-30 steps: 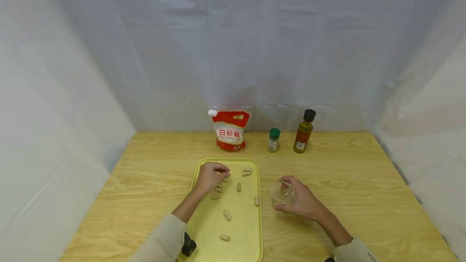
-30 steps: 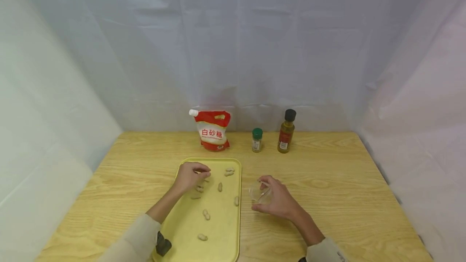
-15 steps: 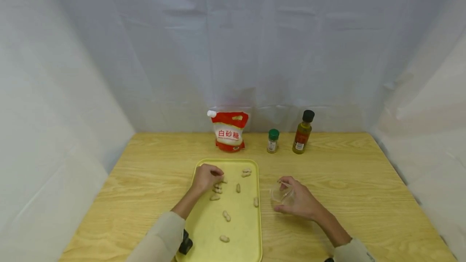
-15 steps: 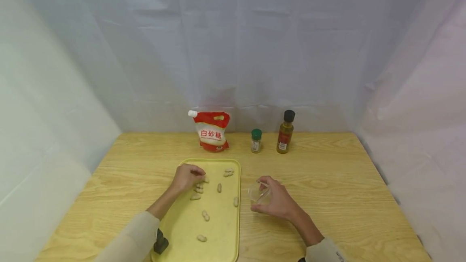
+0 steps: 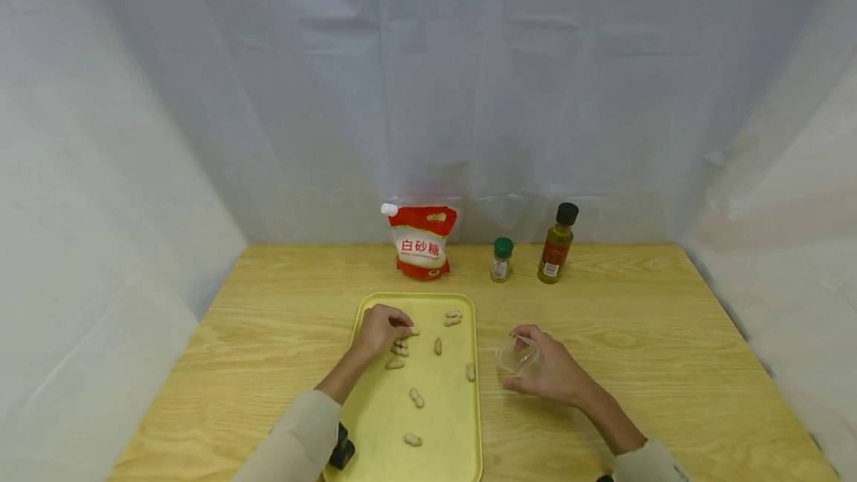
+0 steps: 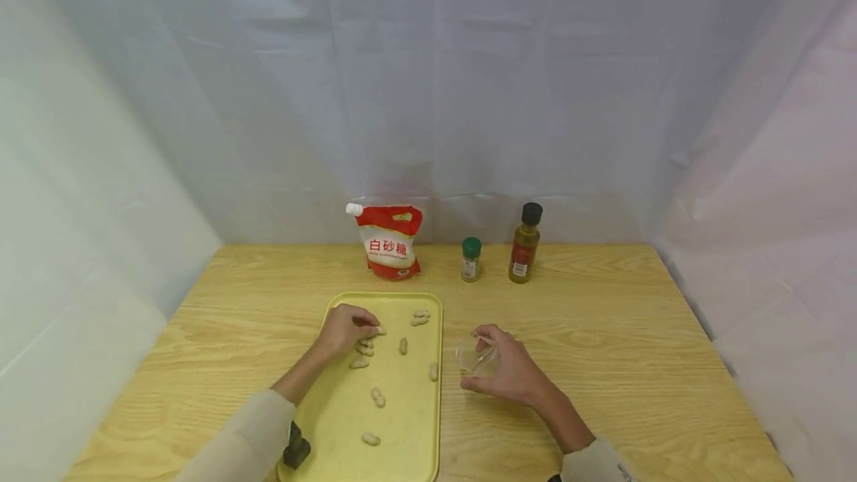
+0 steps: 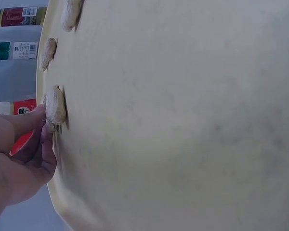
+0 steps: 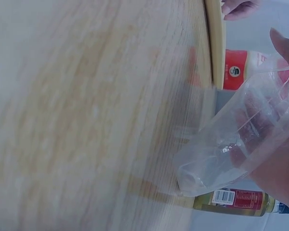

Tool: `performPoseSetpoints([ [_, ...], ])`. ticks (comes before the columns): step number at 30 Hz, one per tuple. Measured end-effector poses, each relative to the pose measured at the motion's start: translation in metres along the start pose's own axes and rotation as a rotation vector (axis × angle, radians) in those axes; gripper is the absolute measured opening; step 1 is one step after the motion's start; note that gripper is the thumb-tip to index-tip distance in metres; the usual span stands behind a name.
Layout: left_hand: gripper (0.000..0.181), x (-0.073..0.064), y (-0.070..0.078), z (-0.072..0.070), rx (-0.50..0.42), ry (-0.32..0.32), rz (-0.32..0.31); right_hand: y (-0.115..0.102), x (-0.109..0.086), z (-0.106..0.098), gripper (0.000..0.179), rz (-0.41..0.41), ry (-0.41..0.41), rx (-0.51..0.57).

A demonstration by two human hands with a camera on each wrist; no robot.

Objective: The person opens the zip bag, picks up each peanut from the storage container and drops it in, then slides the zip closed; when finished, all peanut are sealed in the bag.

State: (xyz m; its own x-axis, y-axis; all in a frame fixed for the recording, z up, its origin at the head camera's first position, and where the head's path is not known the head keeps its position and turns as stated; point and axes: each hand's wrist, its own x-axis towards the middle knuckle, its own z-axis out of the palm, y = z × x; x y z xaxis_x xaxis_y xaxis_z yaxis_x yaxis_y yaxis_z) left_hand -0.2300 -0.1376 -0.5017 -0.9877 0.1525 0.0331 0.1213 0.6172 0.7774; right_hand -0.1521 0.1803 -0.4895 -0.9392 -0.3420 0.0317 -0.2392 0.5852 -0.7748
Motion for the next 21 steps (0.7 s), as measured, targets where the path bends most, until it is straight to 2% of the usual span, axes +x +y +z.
performPoseSetpoints([
  [6,0.004,-0.002,0.007,-0.003,-0.015,0.035,0.019,0.0,0.0,0.0,0.078,0.006,0.002,0.002],
  [12,0.005,-0.005,0.024,-0.003,-0.053,0.053,0.033,-0.001,0.0,0.0,0.076,0.005,0.009,0.004],
  [21,0.008,-0.014,0.056,0.006,-0.12,0.003,0.115,-0.001,0.001,0.001,0.077,-0.013,0.014,-0.007],
])
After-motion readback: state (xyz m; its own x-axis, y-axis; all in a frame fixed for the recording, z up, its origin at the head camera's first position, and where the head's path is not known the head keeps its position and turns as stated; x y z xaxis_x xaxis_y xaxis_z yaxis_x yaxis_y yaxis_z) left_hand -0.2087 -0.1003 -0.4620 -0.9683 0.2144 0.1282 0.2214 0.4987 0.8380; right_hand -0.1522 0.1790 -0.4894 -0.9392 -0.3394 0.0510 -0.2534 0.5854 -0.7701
